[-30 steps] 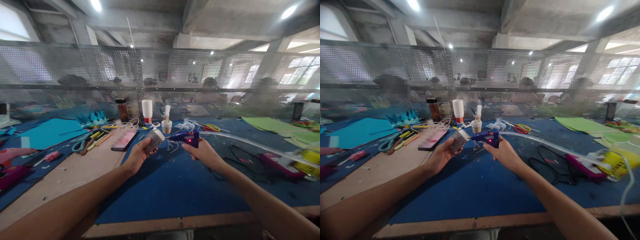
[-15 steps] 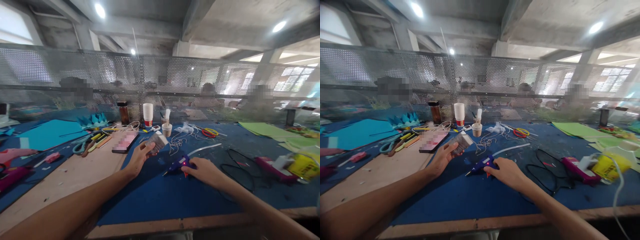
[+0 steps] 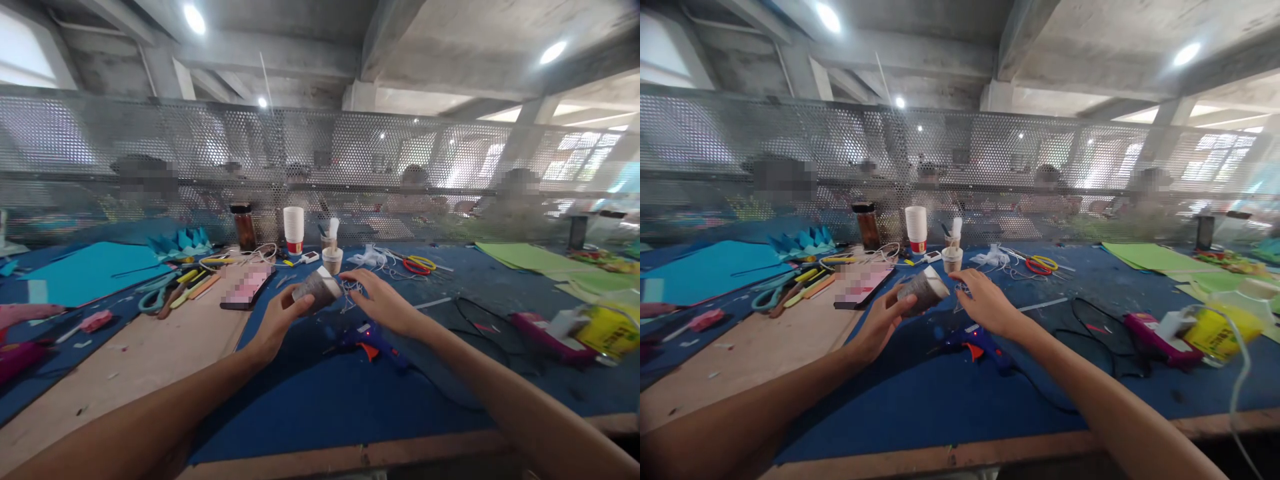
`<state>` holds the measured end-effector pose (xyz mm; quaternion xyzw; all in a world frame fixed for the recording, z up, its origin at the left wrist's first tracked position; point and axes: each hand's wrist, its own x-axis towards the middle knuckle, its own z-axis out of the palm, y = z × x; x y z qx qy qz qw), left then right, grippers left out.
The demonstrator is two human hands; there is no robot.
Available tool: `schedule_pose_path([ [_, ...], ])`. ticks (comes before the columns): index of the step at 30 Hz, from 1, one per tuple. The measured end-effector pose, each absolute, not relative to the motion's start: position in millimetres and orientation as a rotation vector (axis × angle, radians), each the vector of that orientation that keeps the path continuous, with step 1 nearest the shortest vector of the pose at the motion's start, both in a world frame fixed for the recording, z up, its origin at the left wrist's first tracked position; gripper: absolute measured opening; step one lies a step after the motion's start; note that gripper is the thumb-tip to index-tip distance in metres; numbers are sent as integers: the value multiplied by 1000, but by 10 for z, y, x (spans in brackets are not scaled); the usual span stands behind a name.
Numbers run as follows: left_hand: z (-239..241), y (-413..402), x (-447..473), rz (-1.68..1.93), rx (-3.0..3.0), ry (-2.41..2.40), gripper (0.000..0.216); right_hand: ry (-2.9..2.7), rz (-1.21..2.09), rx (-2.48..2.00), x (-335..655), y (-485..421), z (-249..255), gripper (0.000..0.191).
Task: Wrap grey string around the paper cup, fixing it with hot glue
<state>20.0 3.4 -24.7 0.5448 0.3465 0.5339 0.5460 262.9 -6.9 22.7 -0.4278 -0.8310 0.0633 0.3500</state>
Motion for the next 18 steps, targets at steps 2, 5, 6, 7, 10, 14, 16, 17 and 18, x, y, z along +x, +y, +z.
schedule_pose_path([
  [2, -269, 47, 191, 1272, 1316, 834, 50, -2094, 290, -1024, 2589, 30, 155, 30],
  [5, -299, 69, 193, 1266, 1342, 851, 48, -2002, 383, -982, 2585, 53, 66, 16],
  [6, -303, 72, 198, 1262, 1345, 857, 48, -1982, 397, -984, 2594, 35, 56, 13],
  [7, -304, 73, 204, 1262, 1346, 863, 48, -1967, 408, -992, 2606, 9, 55, 12],
  [10, -290, 62, 223, 1276, 1344, 885, 49, -1921, 439, -1049, 2629, -78, 87, 13],
  [14, -256, 33, 240, 1309, 1356, 926, 51, -1889, 445, -1086, 2617, -155, 117, 11],
  [16, -241, 19, 245, 1322, 1367, 941, 51, -1875, 412, -1084, 2605, -178, 117, 11],
  [17, -235, 15, 247, 1327, 1372, 948, 51, -1871, 388, -1081, 2598, -189, 117, 11],
  [18, -231, 12, 248, 1331, 1376, 953, 51, -1875, 362, -1076, 2592, -201, 118, 11],
])
